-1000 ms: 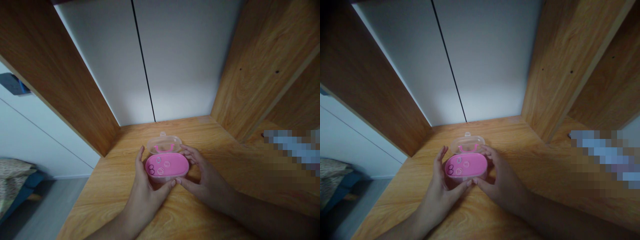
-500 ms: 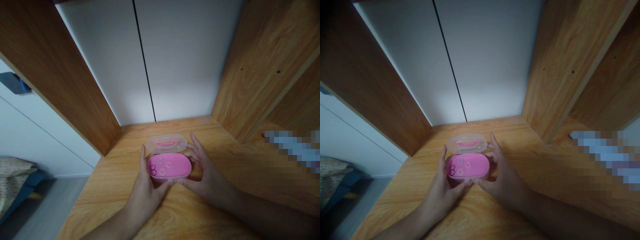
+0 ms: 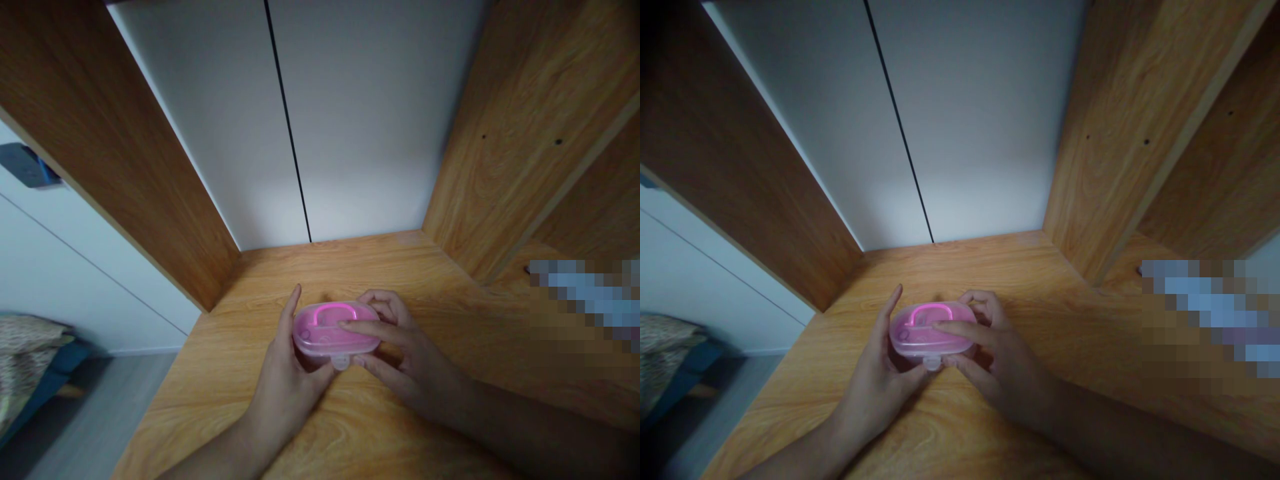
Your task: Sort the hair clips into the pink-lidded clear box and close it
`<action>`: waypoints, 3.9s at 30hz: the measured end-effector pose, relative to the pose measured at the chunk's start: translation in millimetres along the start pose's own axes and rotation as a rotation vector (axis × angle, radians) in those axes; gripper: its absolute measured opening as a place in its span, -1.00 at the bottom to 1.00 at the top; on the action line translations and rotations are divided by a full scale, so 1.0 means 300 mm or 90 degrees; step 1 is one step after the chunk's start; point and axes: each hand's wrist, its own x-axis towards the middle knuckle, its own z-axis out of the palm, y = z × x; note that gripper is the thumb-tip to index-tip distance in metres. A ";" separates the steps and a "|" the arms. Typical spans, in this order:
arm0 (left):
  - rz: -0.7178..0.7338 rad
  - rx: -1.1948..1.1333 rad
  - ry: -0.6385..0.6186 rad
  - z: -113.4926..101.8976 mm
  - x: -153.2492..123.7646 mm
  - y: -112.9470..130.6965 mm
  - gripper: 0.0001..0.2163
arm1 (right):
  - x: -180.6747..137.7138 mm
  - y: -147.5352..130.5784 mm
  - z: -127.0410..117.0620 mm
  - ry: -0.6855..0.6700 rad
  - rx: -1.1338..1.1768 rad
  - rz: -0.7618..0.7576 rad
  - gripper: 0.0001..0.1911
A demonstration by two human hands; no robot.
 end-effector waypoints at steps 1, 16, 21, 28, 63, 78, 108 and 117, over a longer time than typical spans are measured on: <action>0.006 0.009 -0.007 -0.003 0.002 0.000 -0.12 | 0.000 0.000 0.001 -0.004 0.001 0.000 -0.60; 0.023 0.092 -0.008 -0.017 0.007 -0.009 -0.33 | -0.017 0.019 -0.005 -0.046 -0.071 0.024 -0.54; 0.039 0.021 -0.080 -0.016 -0.004 0.022 -0.20 | -0.013 0.007 -0.003 -0.027 -0.068 0.020 -0.53; 0.033 0.084 -0.063 -0.022 0.004 0.041 -0.36 | -0.014 -0.008 0.002 -0.006 -0.032 0.004 -0.55; 0.144 0.328 -0.051 -0.035 -0.013 0.067 -0.47 | -0.028 -0.004 0.001 -0.109 0.021 0.020 -0.55; 0.127 0.309 -0.041 -0.032 -0.017 0.065 -0.49 | -0.024 -0.010 0.003 -0.096 0.026 0.017 -0.60; 0.112 0.250 -0.025 -0.030 0.031 -0.021 -0.33 | -0.007 0.005 0.014 0.046 -0.083 0.030 -0.54; 0.035 0.651 -0.005 -0.083 0.097 -0.019 -0.80 | 0.039 0.111 -0.041 0.215 -0.235 0.122 -0.57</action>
